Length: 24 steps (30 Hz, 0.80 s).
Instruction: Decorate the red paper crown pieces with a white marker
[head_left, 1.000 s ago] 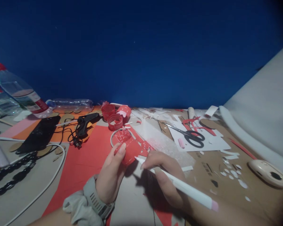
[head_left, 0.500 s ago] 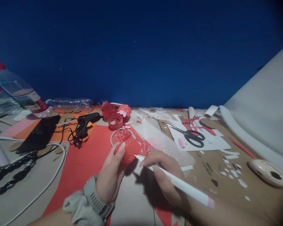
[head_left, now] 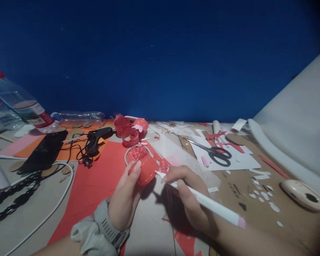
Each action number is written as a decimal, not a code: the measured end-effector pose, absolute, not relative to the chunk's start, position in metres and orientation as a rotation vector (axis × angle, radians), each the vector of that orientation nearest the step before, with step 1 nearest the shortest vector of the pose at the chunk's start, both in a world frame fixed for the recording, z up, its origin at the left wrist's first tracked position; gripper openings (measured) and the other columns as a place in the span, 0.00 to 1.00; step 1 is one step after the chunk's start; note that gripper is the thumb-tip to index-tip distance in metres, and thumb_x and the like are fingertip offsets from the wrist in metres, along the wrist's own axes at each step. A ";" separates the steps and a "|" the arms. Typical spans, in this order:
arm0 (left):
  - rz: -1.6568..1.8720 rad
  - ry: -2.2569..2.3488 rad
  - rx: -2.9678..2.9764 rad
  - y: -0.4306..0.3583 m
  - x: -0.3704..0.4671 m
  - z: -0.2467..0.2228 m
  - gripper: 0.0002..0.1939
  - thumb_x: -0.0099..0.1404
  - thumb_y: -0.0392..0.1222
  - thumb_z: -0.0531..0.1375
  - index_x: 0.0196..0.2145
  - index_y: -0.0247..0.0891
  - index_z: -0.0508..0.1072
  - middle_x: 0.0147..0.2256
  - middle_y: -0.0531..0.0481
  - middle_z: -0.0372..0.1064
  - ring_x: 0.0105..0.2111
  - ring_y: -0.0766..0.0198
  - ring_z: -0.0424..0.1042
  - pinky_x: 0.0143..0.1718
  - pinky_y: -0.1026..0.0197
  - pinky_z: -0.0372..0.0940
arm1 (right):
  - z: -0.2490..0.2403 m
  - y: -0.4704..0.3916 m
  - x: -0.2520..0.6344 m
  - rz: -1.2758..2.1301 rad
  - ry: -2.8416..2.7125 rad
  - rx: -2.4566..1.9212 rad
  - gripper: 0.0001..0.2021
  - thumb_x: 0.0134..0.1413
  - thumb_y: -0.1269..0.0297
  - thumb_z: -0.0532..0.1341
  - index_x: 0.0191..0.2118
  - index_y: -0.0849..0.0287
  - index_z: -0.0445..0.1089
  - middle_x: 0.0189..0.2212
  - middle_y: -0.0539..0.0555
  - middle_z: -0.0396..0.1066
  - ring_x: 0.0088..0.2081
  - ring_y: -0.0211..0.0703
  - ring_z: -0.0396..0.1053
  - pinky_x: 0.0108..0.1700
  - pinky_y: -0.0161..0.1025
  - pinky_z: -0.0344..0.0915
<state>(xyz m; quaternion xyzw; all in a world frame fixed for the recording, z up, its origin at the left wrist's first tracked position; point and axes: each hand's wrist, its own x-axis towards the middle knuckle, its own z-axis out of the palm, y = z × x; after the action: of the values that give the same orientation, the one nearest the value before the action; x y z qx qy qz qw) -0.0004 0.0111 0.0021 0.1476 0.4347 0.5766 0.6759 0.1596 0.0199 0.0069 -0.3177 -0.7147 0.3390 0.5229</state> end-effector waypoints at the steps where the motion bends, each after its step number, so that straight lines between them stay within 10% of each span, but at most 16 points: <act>1: 1.294 0.982 0.324 0.011 0.000 0.002 0.28 0.57 0.54 0.67 0.53 0.41 0.70 0.52 0.44 0.73 0.61 0.45 0.62 0.64 0.44 0.54 | 0.006 0.021 0.160 0.814 -1.731 -0.742 0.09 0.67 0.62 0.51 0.39 0.51 0.69 0.32 0.50 0.74 0.33 0.41 0.73 0.39 0.40 0.70; 14: 1.313 0.928 0.308 0.011 0.001 0.002 0.29 0.59 0.51 0.66 0.56 0.40 0.67 0.57 0.42 0.69 0.63 0.45 0.60 0.66 0.43 0.51 | -0.003 0.026 0.154 1.015 -1.370 -0.873 0.07 0.67 0.56 0.54 0.42 0.47 0.68 0.33 0.46 0.67 0.28 0.31 0.65 0.25 0.24 0.64; 24: 1.359 0.755 0.435 0.010 0.002 0.008 0.16 0.61 0.47 0.64 0.44 0.37 0.78 0.48 0.44 0.76 0.58 0.46 0.67 0.61 0.46 0.59 | 0.001 0.026 0.149 0.924 -1.530 -0.731 0.07 0.69 0.62 0.53 0.49 0.46 0.63 0.51 0.50 0.72 0.54 0.39 0.70 0.49 0.38 0.71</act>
<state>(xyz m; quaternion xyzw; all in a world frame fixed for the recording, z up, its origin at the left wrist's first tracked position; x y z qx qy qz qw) 0.0020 0.0096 0.0083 0.1946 0.3377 0.6081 0.6916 0.1488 0.0264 0.0014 -0.3112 -0.6517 0.3936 0.5689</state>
